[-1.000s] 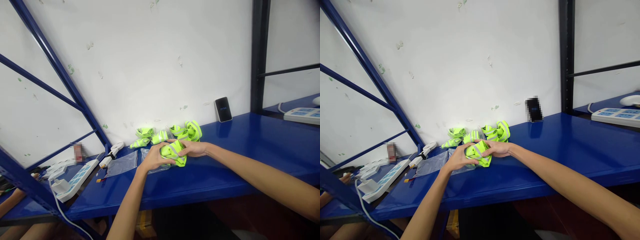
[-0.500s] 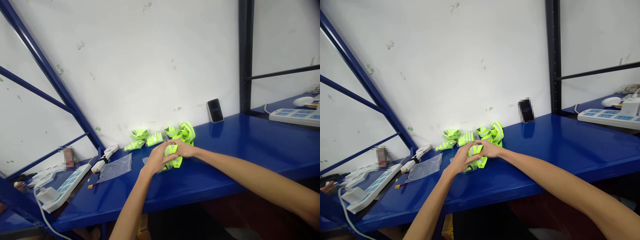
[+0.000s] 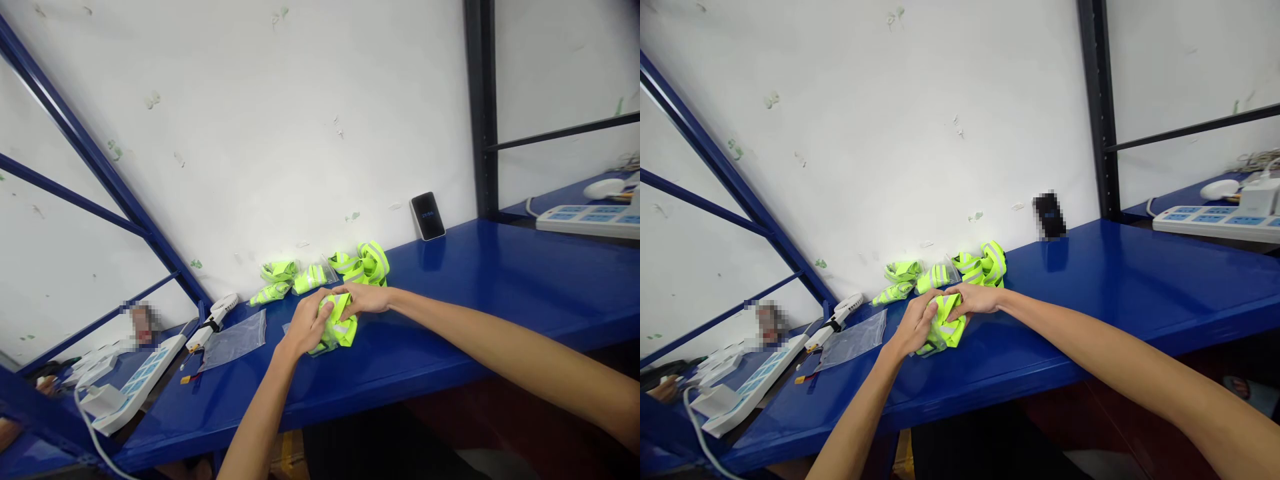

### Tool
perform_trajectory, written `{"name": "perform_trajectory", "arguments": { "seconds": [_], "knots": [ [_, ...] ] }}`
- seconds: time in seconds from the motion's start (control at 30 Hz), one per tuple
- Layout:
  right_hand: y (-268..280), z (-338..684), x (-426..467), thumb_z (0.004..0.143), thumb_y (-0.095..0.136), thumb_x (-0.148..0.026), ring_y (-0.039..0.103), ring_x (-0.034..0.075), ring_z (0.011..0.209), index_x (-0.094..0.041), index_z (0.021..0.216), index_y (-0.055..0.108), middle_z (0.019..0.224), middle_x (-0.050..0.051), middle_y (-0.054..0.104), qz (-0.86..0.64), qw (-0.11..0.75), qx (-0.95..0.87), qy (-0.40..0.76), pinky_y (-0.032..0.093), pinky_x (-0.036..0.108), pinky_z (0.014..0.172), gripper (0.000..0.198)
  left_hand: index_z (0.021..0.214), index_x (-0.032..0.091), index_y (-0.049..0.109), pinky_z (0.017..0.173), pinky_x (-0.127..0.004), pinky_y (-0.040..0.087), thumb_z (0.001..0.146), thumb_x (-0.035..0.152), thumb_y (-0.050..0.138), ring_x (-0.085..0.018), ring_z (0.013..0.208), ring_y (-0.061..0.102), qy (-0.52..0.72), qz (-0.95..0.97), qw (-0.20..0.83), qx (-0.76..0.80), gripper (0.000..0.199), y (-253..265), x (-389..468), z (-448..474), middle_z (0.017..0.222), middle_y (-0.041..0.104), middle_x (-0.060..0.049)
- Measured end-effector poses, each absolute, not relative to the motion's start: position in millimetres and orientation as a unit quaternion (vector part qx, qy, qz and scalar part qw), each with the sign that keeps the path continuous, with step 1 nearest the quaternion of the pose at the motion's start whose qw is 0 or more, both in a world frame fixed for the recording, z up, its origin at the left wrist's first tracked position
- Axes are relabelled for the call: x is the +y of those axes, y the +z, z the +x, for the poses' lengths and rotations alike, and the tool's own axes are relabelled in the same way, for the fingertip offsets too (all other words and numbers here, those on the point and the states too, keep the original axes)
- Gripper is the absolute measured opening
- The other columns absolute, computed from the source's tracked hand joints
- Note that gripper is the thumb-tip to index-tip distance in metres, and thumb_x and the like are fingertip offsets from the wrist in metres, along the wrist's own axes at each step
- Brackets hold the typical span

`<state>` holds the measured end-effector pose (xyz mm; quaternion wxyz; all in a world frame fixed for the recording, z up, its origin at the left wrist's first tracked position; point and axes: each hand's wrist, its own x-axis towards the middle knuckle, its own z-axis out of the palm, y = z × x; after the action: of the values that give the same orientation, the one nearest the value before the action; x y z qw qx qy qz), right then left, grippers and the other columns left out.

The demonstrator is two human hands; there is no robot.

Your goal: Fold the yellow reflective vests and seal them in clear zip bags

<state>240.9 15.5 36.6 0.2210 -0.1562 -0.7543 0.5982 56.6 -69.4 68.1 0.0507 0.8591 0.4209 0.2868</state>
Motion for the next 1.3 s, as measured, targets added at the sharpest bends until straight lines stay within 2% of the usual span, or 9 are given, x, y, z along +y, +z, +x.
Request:
{"name": "perform_trajectory", "arguments": {
  "seconds": [0.13, 0.3, 0.5, 0.67, 0.8, 0.9, 1.0, 1.13, 1.3],
  "knots": [
    [27.5, 233.2, 15.9, 0.057, 0.082, -0.024, 0.067, 0.018, 0.081, -0.017, 0.107, 0.06, 0.092, 0.001, 0.069, -0.16, 0.246, -0.737, 0.609, 0.055, 0.026, 0.064, 0.054, 0.107, 0.019, 0.061, 0.081, -0.03, 0.041, 0.099, 0.044, 0.025, -0.021, 0.095, 0.061, 0.264, 0.859, 0.009, 0.439, 0.045, 68.4, -71.1, 71.6, 0.103, 0.067, -0.007],
    [20.3, 218.4, 9.1, 0.073, 0.063, -0.021, 0.062, 0.013, 0.049, -0.012, 0.07, 0.061, 0.06, 0.003, 0.066, -0.273, 0.258, -0.706, 0.6, 0.05, 0.021, 0.042, 0.01, 0.092, 0.021, 0.061, 0.073, -0.028, 0.04, 0.099, 0.045, 0.02, -0.02, 0.084, 0.062, 0.202, 0.838, -0.063, 0.503, 0.048, 75.4, -70.4, 79.9, 0.088, 0.067, -0.006],
    [18.8, 201.0, -7.0, 0.077, 0.057, -0.018, 0.058, 0.014, 0.042, -0.014, 0.067, 0.058, 0.05, 0.002, 0.062, -0.329, 0.344, -0.688, 0.547, 0.045, 0.019, 0.034, 0.011, 0.092, 0.022, 0.061, 0.07, -0.028, 0.039, 0.098, 0.049, 0.018, -0.022, 0.081, 0.063, 0.185, 0.814, -0.086, 0.544, 0.051, 78.1, -65.9, 83.5, 0.084, 0.068, -0.005],
    [34.5, 214.2, -11.3, 0.079, 0.06, -0.025, 0.066, 0.017, 0.06, -0.015, 0.081, 0.06, 0.07, 0.004, 0.068, -0.26, 0.309, -0.605, 0.686, 0.06, 0.034, 0.057, 0.01, 0.093, 0.02, 0.067, 0.079, -0.031, 0.043, 0.097, 0.052, 0.019, -0.022, 0.087, 0.063, 0.281, 0.793, 0.005, 0.541, 0.058, 80.7, -52.3, 71.7, 0.09, 0.071, -0.006],
    [50.6, 238.1, -1.7, 0.078, 0.064, -0.025, 0.068, 0.024, 0.092, -0.014, 0.089, 0.06, 0.093, 0.009, 0.069, -0.095, 0.196, -0.559, 0.8, 0.057, 0.042, 0.08, 0.016, 0.095, 0.016, 0.069, 0.085, -0.032, 0.044, 0.097, 0.051, 0.023, -0.021, 0.089, 0.063, 0.365, 0.785, 0.092, 0.493, 0.058, 89.1, -49.4, 52.4, 0.095, 0.071, -0.007],
    [49.3, 245.2, 6.9, 0.079, 0.068, -0.031, 0.065, 0.03, 0.106, -0.014, 0.095, 0.06, 0.102, 0.013, 0.068, -0.045, 0.146, -0.555, 0.817, 0.055, 0.045, 0.085, 0.025, 0.095, 0.015, 0.069, 0.084, -0.032, 0.045, 0.097, 0.05, 0.023, -0.021, 0.086, 0.063, 0.371, 0.792, 0.117, 0.47, 0.058, 91.4, -53.9, 45.8, 0.095, 0.071, -0.007],
    [37.1, 237.1, 10.4, 0.077, 0.071, -0.032, 0.069, 0.028, 0.096, -0.013, 0.096, 0.059, 0.1, 0.013, 0.069, -0.083, 0.158, -0.587, 0.79, 0.058, 0.042, 0.076, 0.03, 0.095, 0.015, 0.069, 0.079, -0.031, 0.045, 0.097, 0.048, 0.021, -0.02, 0.081, 0.062, 0.346, 0.805, 0.104, 0.47, 0.057, 88.1, -59.4, 50.8, 0.091, 0.071, -0.006],
    [22.4, 220.1, 7.3, 0.072, 0.073, -0.026, 0.071, 0.022, 0.075, -0.012, 0.089, 0.06, 0.081, 0.009, 0.072, -0.156, 0.18, -0.63, 0.739, 0.06, 0.034, 0.062, 0.026, 0.089, 0.019, 0.069, 0.08, -0.03, 0.044, 0.097, 0.047, 0.024, -0.02, 0.081, 0.063, 0.267, 0.848, 0.07, 0.453, 0.053, 83.6, -65.1, 66.0, 0.086, 0.071, -0.004],
    [19.5, 204.9, 1.4, 0.079, 0.06, -0.028, 0.065, 0.018, 0.052, -0.013, 0.077, 0.06, 0.063, 0.007, 0.069, -0.252, 0.273, -0.664, 0.649, 0.057, 0.03, 0.048, 0.015, 0.087, 0.02, 0.066, 0.078, -0.03, 0.042, 0.098, 0.048, 0.019, -0.021, 0.083, 0.063, 0.256, 0.827, -0.005, 0.501, 0.056, 80.0, -65.7, 80.6, 0.084, 0.07, -0.006]
  ]
}}
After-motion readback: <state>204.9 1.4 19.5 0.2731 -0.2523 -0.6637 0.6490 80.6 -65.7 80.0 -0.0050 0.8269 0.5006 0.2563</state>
